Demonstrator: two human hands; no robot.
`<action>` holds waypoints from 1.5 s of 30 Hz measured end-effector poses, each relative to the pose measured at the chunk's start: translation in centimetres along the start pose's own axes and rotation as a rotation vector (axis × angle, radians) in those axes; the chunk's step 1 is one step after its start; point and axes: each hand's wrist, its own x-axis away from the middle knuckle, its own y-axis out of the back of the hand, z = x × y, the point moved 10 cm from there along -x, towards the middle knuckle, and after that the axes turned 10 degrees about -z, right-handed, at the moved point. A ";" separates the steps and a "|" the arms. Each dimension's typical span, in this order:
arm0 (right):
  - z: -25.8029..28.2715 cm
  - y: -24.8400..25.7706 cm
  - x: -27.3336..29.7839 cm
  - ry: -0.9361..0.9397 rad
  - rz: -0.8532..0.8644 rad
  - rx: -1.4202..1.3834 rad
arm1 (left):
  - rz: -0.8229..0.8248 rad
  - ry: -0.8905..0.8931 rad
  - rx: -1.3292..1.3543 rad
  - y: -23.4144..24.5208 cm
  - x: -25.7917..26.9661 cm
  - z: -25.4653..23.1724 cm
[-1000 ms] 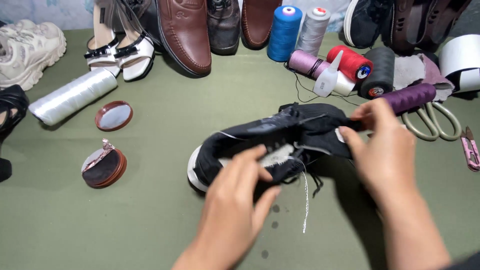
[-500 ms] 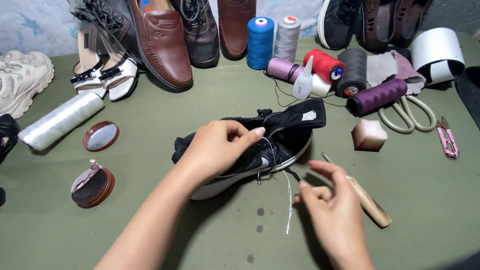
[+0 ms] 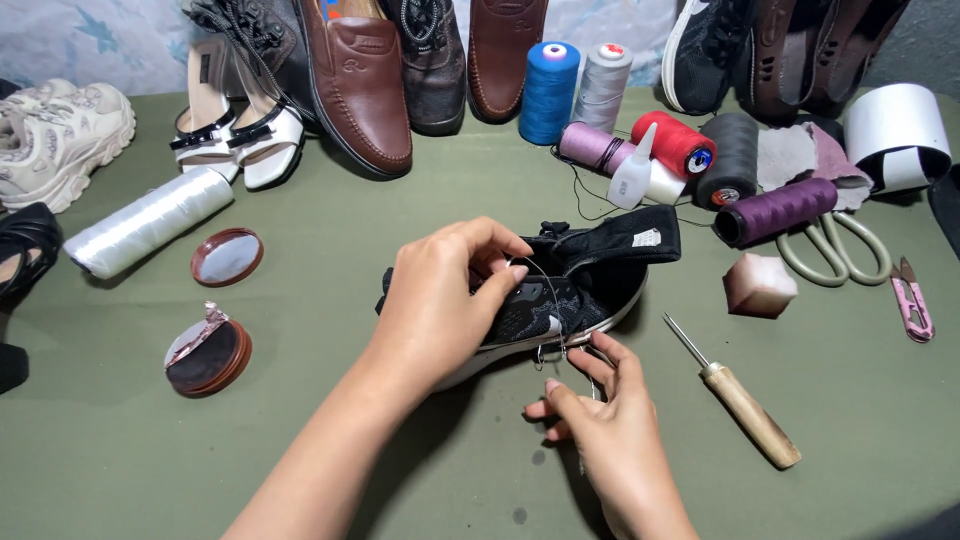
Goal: Hand-stitching the sole of a black sneaker using a repair awl and white thread at a workbench.
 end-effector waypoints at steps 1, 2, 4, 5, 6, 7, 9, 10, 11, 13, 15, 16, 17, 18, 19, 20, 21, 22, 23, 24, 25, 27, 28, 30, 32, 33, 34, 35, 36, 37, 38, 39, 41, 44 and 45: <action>0.0 -0.1 0.1 -0.041 -0.001 -0.049 | -0.035 -0.028 0.009 0.4 0.1 -0.2; 0.3 0.0 0.1 -0.040 -0.001 -0.046 | -0.036 -0.026 0.012 0.3 0.2 -0.1; 0.3 0.2 0.1 -0.135 -0.021 -0.149 | -0.103 0.019 0.017 1.0 0.3 0.6; 0.6 0.2 0.2 -0.135 -0.020 -0.146 | -0.104 0.021 0.018 0.8 0.4 0.8; 0.6 0.2 0.3 -0.161 -0.035 -0.142 | -0.121 0.003 -0.006 0.8 0.5 0.9; 0.6 0.3 0.5 -0.188 -0.049 -0.138 | -0.137 -0.014 -0.030 0.8 0.6 1.0; 0.6 0.2 0.6 -0.193 -0.050 -0.142 | -0.148 -0.048 -0.034 0.2 0.9 1.4; 0.7 0.2 0.7 -0.198 -0.054 -0.149 | -0.156 -0.084 -0.039 -0.1 1.0 1.3; 1.0 0.2 0.9 -0.196 -0.054 -0.148 | -0.157 -0.084 -0.037 -0.1 1.1 1.4; 1.1 0.2 1.5 -0.253 -0.085 -0.161 | -0.213 -0.081 0.004 0.3 1.1 1.3; 1.7 0.1 2.0 -0.253 -0.106 -0.185 | -0.250 -0.053 0.038 0.7 1.2 1.3; 2.0 0.1 2.2 -0.253 -0.126 -0.204 | -0.290 -0.022 0.072 1.0 1.2 1.5; 2.1 0.0 2.3 -0.252 -0.126 -0.202 | -0.290 -0.020 0.073 1.1 1.3 1.2; 2.1 -0.1 2.3 -0.254 -0.125 -0.206 | -0.306 0.019 0.123 1.3 1.4 1.3; 2.1 -0.2 2.3 -0.256 -0.125 -0.209 | -0.322 0.059 0.173 1.4 1.6 1.5; 1.9 -0.2 2.2 -0.256 -0.124 -0.208 | -0.323 0.059 0.173 1.5 1.7 1.5; 1.7 -0.2 2.1 -0.255 -0.124 -0.214 | -0.345 0.077 0.181 1.7 1.8 1.7; 1.6 -0.1 2.1 -0.254 -0.124 -0.221 | -0.367 0.093 0.189 2.0 2.0 1.8; 1.5 0.1 2.1 -0.254 -0.124 -0.221 | -0.367 0.093 0.189 2.2 2.0 1.7; 1.5 0.2 2.0 -0.247 -0.117 -0.217 | -0.380 0.113 0.196 2.5 2.2 1.8; 1.4 0.3 1.9 -0.240 -0.111 -0.214 | -0.392 0.133 0.204 2.7 2.3 1.9; 1.8 0.6 1.8 -0.197 -0.104 -0.206 | -0.394 0.196 0.239 3.1 2.5 2.4; 2.3 0.8 1.6 -0.154 -0.096 -0.195 | -0.398 0.261 0.275 3.2 2.7 3.0; 3.0 1.1 2.0 -0.184 -0.120 -0.190 | -0.376 0.349 0.345 3.6 3.1 3.0; 3.2 1.5 2.2 -0.215 -0.144 -0.184 | -0.354 0.439 0.416 3.9 3.9 3.3; 3.0 1.6 2.1 -0.232 -0.137 -0.183 | -0.359 0.421 0.483 4.2 4.1 3.0; 2.7 1.7 2.1 -0.253 -0.130 -0.187 | -0.360 0.402 0.546 4.5 4.4 2.7; 2.0 1.8 1.8 -0.256 -0.132 -0.189 | -0.357 0.402 0.544 4.9 4.8 2.6; 1.4 1.3 1.6 -0.257 -0.074 -0.236 | -0.375 0.423 0.564 5.4 5.3 2.6; 0.9 0.9 1.4 -0.258 -0.016 -0.283 | -0.393 0.443 0.584 5.8 5.8 2.7; 0.6 0.8 1.4 -0.260 -0.018 -0.284 | -0.389 0.445 0.583 6.3 6.2 2.6; 0.3 0.3 1.5 -0.266 0.014 -0.275 | -0.414 0.504 0.618 6.9 7.0 3.0; -0.1 -0.6 1.9 -0.271 0.050 -0.262 | -0.444 0.565 0.653 7.9 8.5 4.3; -1.0 -2.0 2.8 -0.333 0.087 -0.259 | -0.534 0.628 0.688 9.5 11.3 7.7; -1.2 -2.5 3.1 -0.354 0.117 -0.239 | -0.514 0.680 0.651 9.5 12.3 9.1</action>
